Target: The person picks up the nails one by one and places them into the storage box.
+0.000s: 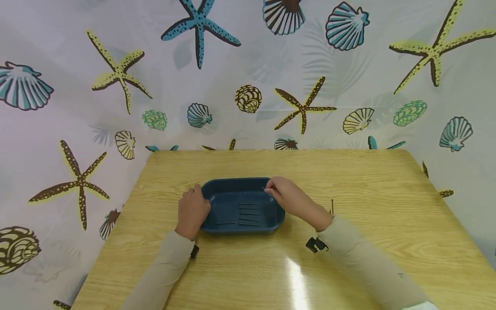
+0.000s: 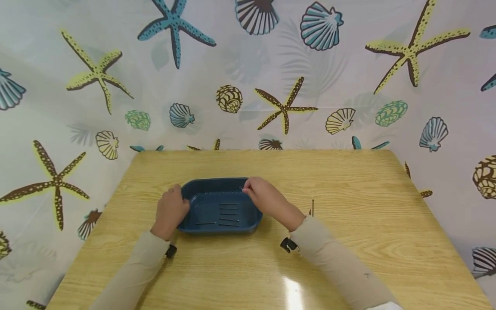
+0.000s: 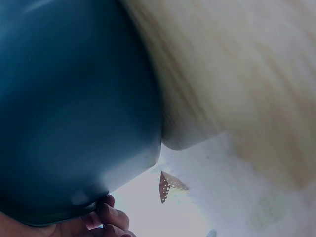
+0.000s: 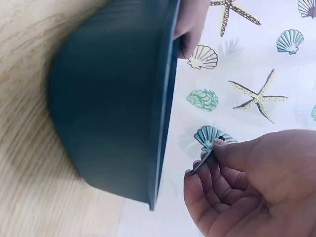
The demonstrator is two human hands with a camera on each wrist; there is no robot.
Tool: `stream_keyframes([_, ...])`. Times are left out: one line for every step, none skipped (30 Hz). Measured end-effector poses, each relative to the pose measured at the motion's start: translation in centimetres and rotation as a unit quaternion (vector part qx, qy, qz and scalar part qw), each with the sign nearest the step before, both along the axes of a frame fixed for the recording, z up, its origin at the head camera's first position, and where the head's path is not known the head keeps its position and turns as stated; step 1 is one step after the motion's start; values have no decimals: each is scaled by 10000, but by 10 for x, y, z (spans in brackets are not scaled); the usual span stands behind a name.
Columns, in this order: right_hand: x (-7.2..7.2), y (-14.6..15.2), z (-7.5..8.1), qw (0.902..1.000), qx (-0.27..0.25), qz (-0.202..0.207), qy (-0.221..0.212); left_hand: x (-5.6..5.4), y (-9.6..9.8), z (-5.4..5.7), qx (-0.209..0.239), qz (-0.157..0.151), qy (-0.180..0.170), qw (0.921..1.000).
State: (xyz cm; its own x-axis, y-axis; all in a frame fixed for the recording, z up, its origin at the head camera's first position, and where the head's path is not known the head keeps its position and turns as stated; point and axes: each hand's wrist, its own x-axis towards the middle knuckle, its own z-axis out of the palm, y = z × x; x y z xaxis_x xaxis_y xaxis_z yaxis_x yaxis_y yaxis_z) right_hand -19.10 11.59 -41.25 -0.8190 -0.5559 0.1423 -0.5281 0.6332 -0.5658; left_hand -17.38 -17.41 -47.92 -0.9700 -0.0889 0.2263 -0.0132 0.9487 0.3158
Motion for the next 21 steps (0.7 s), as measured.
stream_keyframes([0,-2,-3,10000,31,29,25,0,0,1,-17,-1,-8,10000])
stream_keyframes([-1,-5,-5,9999,70,58,49,1,0,1,-21,1,-61,10000])
stream_keyframes([-2,-6,-7,9999,110,78,63,1,0,2,-40,2,-63,10000])
stream_keyframes([-2,-8,-9,9998,141,102,48,1,0,2,-58,-2,-36,10000])
stream_keyframes([-3,-10,-10,9998,172,124,35,1,0,2,-71,2,-1,10000])
stream_keyframes([-4,-12,-12,9997,198,142,14,1,1,2,-88,8,34,10000])
stream_keyframes([-5,-14,-13,9996,225,164,-14,1,1,2,-99,9,61,9999])
stream_keyframes([-6,-15,-13,9995,251,176,-48,1,1,1,-111,13,89,9999])
stream_keyframes([-7,-16,-14,9994,292,188,-62,1,1,1,-114,8,115,9999])
stream_keyframes([-9,-18,-15,9993,322,197,-68,1,1,1,-116,6,121,9999])
stream_keyframes([-10,-20,-17,9991,360,217,-64,2,1,2,-116,6,123,9999])
stream_keyframes([-11,-21,-18,9988,417,235,-64,2,1,2,-117,2,120,9999])
stream_keyframes([-13,-23,-20,9985,479,252,-57,2,1,2,-113,0,115,9999])
stream_keyframes([-14,-24,-22,9981,554,257,-47,2,1,2,-108,-3,113,9999])
stream_keyframes([-15,-26,-24,9977,626,260,-45,2,1,3,-103,-10,107,9999])
stream_keyframes([-17,-28,-26,9973,686,259,-52,2,0,2,-111,-7,101,9999])
stream_keyframes([-18,-31,-28,9967,757,273,-58,1,0,2,-118,-4,93,9999])
stream_keyframes([-19,-33,-30,9962,832,267,-67,1,0,2,-123,-7,82,9999])
stream_keyframes([-21,-34,-32,9955,904,267,-59,1,0,1,-123,-12,77,9999])
stream_keyframes([-22,-36,-33,9948,976,273,-37,0,0,1,-122,-16,72,9999])
stream_keyframes([-23,-38,-35,9942,1035,294,-2,0,0,1,-121,-19,67,9999])
